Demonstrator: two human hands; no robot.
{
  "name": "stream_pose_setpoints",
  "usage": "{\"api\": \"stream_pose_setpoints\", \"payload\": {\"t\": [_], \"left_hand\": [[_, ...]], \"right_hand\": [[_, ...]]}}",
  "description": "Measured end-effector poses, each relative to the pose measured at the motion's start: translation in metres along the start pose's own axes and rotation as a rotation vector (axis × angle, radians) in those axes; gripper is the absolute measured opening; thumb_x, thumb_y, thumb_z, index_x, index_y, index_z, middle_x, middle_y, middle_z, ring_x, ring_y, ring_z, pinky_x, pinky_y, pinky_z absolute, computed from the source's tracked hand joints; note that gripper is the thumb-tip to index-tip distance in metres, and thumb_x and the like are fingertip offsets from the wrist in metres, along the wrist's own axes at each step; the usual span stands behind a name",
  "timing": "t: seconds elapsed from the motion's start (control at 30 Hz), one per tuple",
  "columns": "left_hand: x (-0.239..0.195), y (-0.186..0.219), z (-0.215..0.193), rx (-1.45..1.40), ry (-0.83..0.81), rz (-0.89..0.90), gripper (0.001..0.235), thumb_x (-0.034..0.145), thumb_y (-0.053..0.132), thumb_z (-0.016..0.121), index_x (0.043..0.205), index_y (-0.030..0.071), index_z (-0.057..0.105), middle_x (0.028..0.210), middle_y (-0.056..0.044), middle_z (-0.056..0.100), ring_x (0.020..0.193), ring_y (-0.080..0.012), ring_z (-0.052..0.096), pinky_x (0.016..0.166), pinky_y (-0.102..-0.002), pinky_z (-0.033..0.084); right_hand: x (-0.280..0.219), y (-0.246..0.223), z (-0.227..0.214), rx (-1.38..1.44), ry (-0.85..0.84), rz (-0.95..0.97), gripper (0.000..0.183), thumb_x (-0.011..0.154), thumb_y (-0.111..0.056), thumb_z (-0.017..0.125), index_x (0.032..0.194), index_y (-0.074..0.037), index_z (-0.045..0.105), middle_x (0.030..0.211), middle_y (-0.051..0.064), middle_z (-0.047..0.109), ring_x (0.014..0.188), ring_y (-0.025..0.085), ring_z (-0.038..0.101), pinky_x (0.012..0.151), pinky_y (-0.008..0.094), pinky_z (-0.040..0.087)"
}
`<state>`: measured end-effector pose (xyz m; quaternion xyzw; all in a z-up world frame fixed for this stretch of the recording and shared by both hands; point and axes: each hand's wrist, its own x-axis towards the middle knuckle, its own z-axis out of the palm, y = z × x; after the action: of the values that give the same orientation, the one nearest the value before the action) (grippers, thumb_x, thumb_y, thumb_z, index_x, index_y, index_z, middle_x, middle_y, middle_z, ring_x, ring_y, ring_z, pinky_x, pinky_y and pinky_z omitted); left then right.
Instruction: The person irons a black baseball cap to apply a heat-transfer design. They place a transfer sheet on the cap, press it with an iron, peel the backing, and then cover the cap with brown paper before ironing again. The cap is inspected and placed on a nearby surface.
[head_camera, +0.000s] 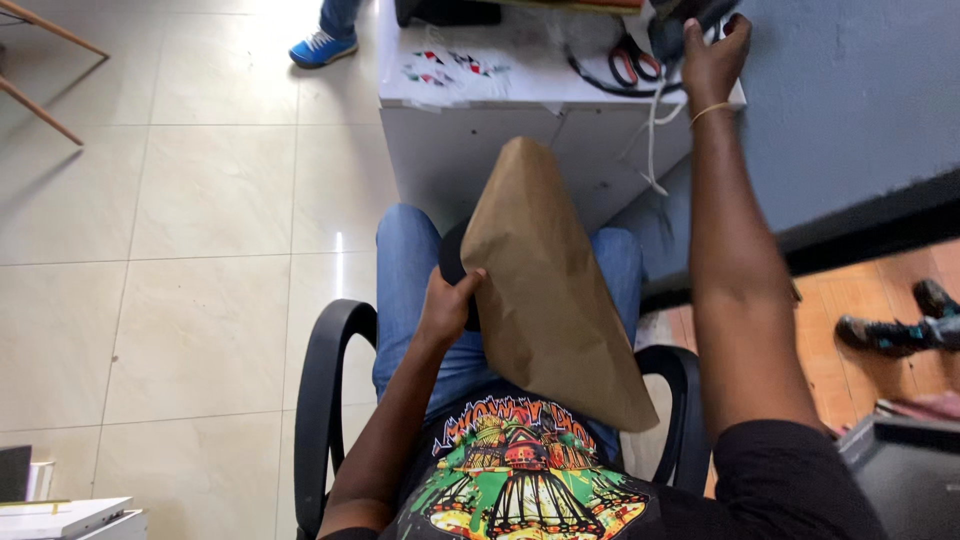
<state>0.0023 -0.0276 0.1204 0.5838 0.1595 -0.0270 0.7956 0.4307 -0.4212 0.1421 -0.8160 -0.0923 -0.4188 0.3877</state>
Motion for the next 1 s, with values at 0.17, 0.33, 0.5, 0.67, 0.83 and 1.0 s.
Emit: {"api": "stream_pose_setpoints", "payload": {"t": [0.17, 0.33, 0.5, 0.67, 0.83, 1.0], "left_hand": [[0.016, -0.02, -0.006, -0.117, -0.094, 0.046, 0.033, 0.085, 0.013, 0.069, 0.116, 0.0, 0.07, 0.11, -0.01, 0.076, 0.094, -0.0179, 0.071, 0.084, -0.034, 0.059], [0.018, -0.02, -0.015, -0.048, -0.059, -0.017, 0.038, 0.085, 0.02, 0.068, 0.118, 0.001, 0.071, 0.113, -0.01, 0.075, 0.102, -0.0209, 0.07, 0.087, -0.036, 0.057], [0.027, -0.042, -0.018, -0.165, 0.014, -0.1, 0.042, 0.081, 0.017, 0.069, 0.121, 0.001, 0.068, 0.113, -0.012, 0.073, 0.1, -0.0234, 0.068, 0.088, -0.036, 0.055], [0.019, -0.028, -0.009, -0.266, 0.002, -0.194, 0.03, 0.086, 0.013, 0.065, 0.112, -0.001, 0.071, 0.107, -0.012, 0.074, 0.096, -0.0246, 0.068, 0.082, -0.036, 0.055], [0.029, -0.06, -0.008, -0.333, -0.048, -0.207, 0.017, 0.088, 0.015, 0.073, 0.1, 0.005, 0.067, 0.085, -0.011, 0.07, 0.08, -0.0259, 0.07, 0.077, -0.044, 0.058], [0.039, -0.075, -0.005, -0.345, -0.042, -0.177, 0.018, 0.086, 0.014, 0.074, 0.098, 0.005, 0.064, 0.083, -0.011, 0.069, 0.077, -0.0248, 0.07, 0.074, -0.043, 0.058]], "right_hand": [[0.043, 0.037, 0.019, -0.075, -0.062, 0.04, 0.021, 0.086, -0.018, 0.088, 0.095, -0.014, 0.07, 0.09, 0.008, 0.08, 0.083, 0.025, 0.078, 0.073, 0.041, 0.058], [0.035, -0.055, -0.034, -0.011, -0.032, -0.365, 0.034, 0.108, -0.018, 0.076, 0.126, 0.007, 0.061, 0.117, 0.029, 0.069, 0.108, 0.039, 0.067, 0.092, 0.046, 0.049], [-0.027, -0.2, -0.135, 0.244, -0.204, -0.217, 0.014, 0.12, -0.003, 0.061, 0.13, 0.002, 0.053, 0.092, 0.019, 0.056, 0.065, 0.025, 0.057, 0.058, 0.037, 0.049], [-0.126, -0.325, -0.207, -0.061, -0.413, 0.008, 0.013, 0.118, -0.011, 0.058, 0.109, -0.004, 0.053, 0.075, 0.007, 0.053, 0.065, 0.021, 0.051, 0.073, 0.042, 0.046], [-0.221, -0.388, -0.209, -0.196, -0.897, 0.315, 0.043, 0.091, -0.039, 0.072, 0.109, -0.002, 0.065, 0.083, 0.03, 0.069, 0.088, 0.051, 0.069, 0.073, 0.055, 0.052], [-0.271, -0.371, -0.196, -0.085, -1.021, 0.174, 0.034, 0.094, -0.031, 0.07, 0.105, 0.001, 0.066, 0.085, 0.028, 0.072, 0.084, 0.047, 0.073, 0.071, 0.054, 0.056]]}}
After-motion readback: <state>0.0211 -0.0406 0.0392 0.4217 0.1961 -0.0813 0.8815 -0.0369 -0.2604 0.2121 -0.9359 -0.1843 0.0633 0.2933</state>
